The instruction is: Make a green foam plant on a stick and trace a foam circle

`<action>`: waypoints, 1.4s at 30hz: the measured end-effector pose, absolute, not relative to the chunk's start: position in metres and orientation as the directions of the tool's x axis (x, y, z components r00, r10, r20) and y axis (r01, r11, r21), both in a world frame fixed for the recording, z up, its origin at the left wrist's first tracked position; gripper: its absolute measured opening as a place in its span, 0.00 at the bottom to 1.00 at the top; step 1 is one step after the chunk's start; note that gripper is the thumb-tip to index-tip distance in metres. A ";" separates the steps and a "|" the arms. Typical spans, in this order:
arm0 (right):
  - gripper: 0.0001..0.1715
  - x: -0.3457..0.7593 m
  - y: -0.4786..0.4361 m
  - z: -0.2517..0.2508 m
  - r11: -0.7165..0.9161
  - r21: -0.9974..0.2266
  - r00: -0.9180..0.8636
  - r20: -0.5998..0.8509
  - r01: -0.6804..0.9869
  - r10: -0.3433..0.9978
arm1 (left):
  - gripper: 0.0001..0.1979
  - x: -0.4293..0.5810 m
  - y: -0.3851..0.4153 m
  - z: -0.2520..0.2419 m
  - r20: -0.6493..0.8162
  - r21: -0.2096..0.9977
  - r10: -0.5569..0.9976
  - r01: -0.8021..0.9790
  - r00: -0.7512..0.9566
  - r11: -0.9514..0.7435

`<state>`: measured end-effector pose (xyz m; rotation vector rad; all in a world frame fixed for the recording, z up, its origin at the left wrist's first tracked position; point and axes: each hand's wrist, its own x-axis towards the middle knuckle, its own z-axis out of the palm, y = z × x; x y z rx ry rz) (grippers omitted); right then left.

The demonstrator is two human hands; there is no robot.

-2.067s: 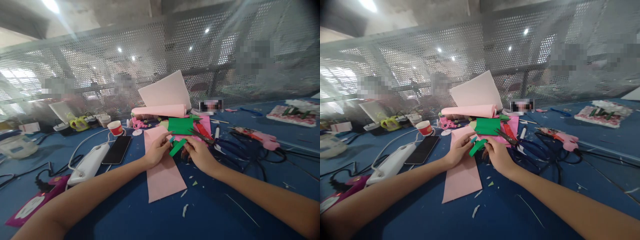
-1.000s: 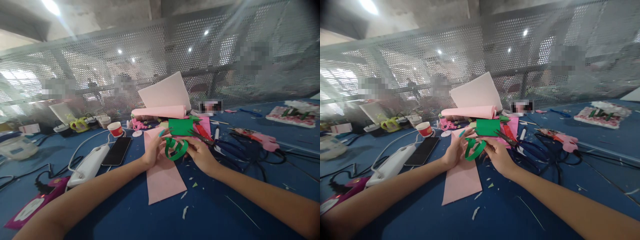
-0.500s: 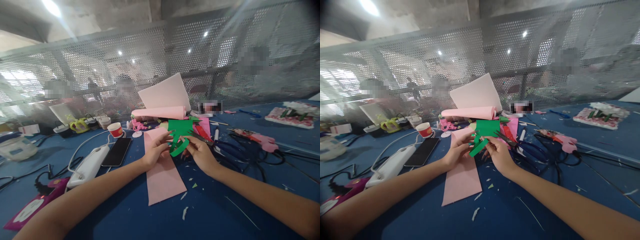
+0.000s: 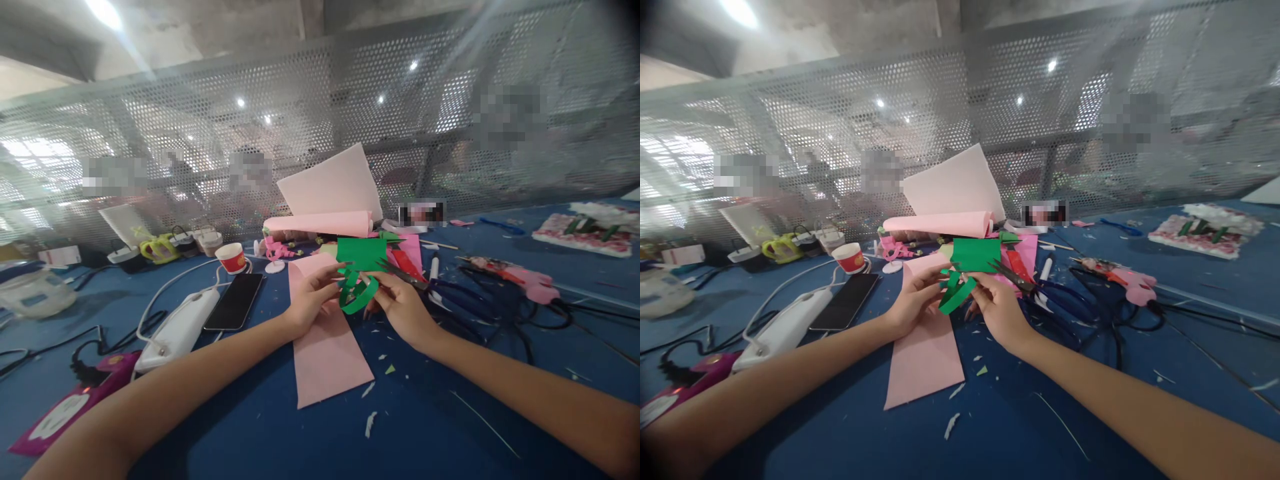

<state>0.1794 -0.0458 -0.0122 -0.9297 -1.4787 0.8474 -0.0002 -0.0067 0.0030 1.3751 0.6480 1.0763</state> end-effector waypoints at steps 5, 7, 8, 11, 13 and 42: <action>0.18 0.179 -0.047 -0.011 0.426 -0.899 -0.049 0.423 0.105 0.905 | 0.25 0.000 -0.005 0.002 0.235 0.963 0.890 -0.218 0.390 -0.159; 0.17 0.179 -0.047 -0.011 0.423 -0.900 -0.043 0.421 0.103 0.906 | 0.25 0.000 -0.005 0.002 0.243 0.961 0.895 -0.221 0.374 -0.169; 0.17 0.179 -0.047 -0.011 0.422 -0.901 -0.040 0.420 0.099 0.906 | 0.24 0.000 -0.005 0.002 0.248 0.959 0.898 -0.223 0.364 -0.175; 0.16 0.179 -0.047 -0.011 0.432 -0.896 -0.026 0.432 0.104 0.902 | 0.24 0.000 -0.006 0.002 0.268 0.953 0.908 -0.230 0.323 -0.199; 0.14 0.180 -0.048 -0.011 0.446 -0.884 -0.013 0.449 0.143 0.894 | 0.25 0.000 -0.006 0.002 0.280 0.948 0.915 -0.230 0.289 -0.218; 0.16 0.189 -0.047 -0.006 0.688 -0.591 -0.086 0.729 0.421 0.679 | 0.30 -0.003 -0.002 0.000 0.314 0.948 0.792 -0.207 0.523 -0.240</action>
